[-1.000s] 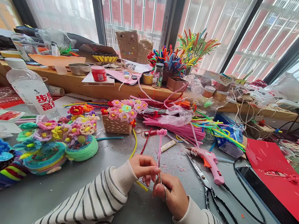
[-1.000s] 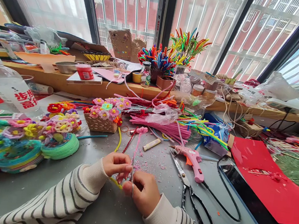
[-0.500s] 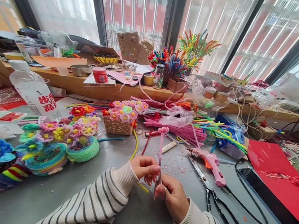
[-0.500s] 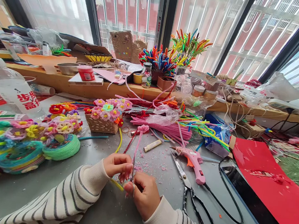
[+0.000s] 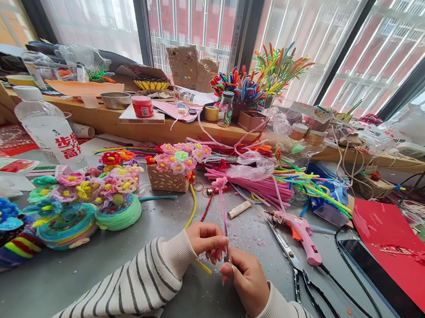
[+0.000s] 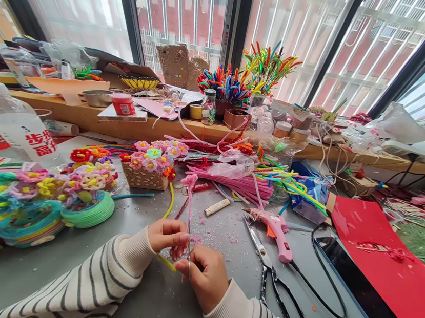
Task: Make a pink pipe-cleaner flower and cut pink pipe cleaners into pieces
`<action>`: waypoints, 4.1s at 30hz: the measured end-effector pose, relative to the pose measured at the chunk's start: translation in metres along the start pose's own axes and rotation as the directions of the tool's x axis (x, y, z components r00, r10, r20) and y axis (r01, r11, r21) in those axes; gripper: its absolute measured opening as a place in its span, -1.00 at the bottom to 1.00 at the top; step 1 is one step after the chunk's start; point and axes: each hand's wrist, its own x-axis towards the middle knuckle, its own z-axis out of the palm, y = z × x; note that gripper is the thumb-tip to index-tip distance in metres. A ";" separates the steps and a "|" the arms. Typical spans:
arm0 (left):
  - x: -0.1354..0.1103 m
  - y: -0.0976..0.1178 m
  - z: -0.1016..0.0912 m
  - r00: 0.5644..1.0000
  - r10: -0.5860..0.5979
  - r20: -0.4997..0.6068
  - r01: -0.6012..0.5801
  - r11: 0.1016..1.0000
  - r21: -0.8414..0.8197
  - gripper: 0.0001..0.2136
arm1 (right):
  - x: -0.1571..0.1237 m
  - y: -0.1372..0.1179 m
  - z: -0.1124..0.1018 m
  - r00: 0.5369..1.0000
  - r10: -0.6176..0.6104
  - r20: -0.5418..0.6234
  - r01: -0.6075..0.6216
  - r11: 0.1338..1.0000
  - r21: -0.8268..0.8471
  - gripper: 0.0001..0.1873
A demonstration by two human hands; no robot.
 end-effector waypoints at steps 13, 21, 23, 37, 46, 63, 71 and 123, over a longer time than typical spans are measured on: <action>-0.001 0.001 0.000 0.998 -0.038 0.050 0.035 0.998 0.046 -0.70 | -0.003 0.003 0.001 0.998 -0.040 0.058 0.037 0.998 0.060 -0.44; -0.001 0.000 0.000 0.998 -0.022 0.057 0.021 1.000 0.023 -0.72 | -0.003 0.001 0.002 0.997 -0.050 0.064 0.043 0.993 0.109 -0.36; -0.001 -0.001 0.001 0.998 -0.019 0.067 0.018 1.000 0.019 -0.74 | -0.003 0.000 0.002 0.996 -0.054 0.077 0.042 0.989 0.142 -0.35; -0.001 0.001 0.002 1.000 -0.008 0.014 0.008 1.000 -0.018 -0.72 | -0.002 0.002 0.001 0.998 0.067 -0.009 -0.066 0.992 0.108 -0.50; -0.002 -0.002 0.003 0.999 -0.021 0.048 0.021 1.000 -0.005 -0.75 | -0.002 0.002 0.002 0.996 -0.031 0.087 0.015 0.983 0.181 -0.38; -0.002 -0.001 0.002 1.000 0.001 0.004 -0.002 0.999 0.037 -0.74 | 0.000 0.002 0.001 1.000 0.021 -0.017 -0.019 0.994 0.106 -0.44; -0.004 0.001 0.006 0.999 -0.018 0.052 0.016 0.999 0.031 -0.76 | 0.000 0.001 0.000 0.998 -0.009 0.066 0.000 0.990 0.139 -0.38; 0.000 -0.010 0.002 0.988 0.002 0.153 -0.006 1.000 0.029 -0.69 | 0.000 0.002 0.003 1.000 -0.030 0.010 0.028 0.987 0.156 -0.44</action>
